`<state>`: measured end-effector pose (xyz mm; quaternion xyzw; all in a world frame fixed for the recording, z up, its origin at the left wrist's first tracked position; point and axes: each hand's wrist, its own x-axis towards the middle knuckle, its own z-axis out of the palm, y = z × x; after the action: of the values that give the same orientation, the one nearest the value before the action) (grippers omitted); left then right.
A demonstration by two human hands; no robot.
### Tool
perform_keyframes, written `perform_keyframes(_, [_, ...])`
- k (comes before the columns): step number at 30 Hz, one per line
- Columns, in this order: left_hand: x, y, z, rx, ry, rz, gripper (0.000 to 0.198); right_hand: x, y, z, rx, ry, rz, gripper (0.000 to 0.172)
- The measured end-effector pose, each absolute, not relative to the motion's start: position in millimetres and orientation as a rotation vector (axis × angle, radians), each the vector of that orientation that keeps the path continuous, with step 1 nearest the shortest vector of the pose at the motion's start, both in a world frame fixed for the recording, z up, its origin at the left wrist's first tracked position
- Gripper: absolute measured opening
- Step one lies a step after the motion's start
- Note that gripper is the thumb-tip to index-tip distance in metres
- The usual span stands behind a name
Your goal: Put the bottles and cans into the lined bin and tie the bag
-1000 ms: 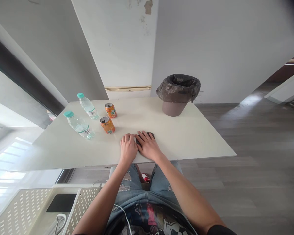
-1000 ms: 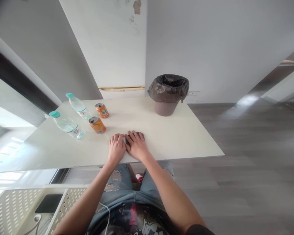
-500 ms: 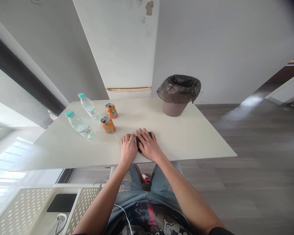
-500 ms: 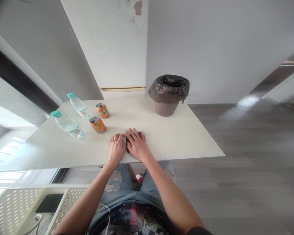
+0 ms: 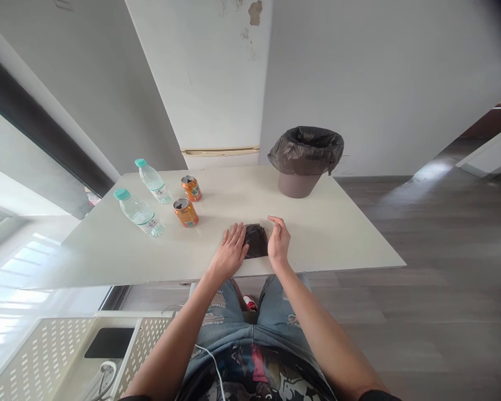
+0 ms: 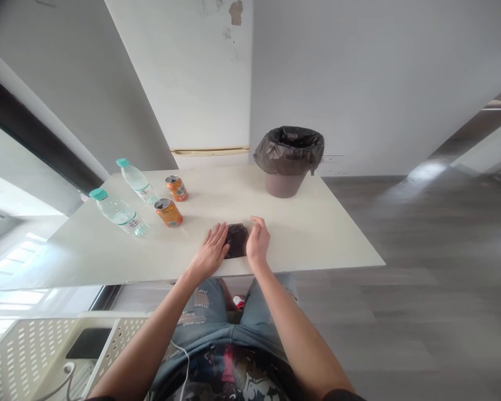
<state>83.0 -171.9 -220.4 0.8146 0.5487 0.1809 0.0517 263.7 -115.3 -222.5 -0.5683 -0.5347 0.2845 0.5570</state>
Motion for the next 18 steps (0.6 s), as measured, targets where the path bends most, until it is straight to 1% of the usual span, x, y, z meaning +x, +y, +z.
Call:
perform_keyframes(5, [85, -169, -229, 2.515, 1.714, 0.487, 0.058, 265, -115, -221, -1.370, -1.300, 0.714, 0.048])
perform_keyframes(10, [86, -170, -227, 2.504, 1.731, 0.464, 0.058, 266, -118, -220, -1.355, -1.403, 0.690, 0.041])
perform_keyframes(15, [82, -170, -222, 2.381, 1.720, 0.636, 0.059, 264, -120, -218, -1.370, -1.543, 0.479, 0.035])
perform_keyframes(18, [77, -169, -221, 2.194, 1.882, 0.860, 0.055, 259, -127, -211, -1.309, -1.712, 0.376, 0.032])
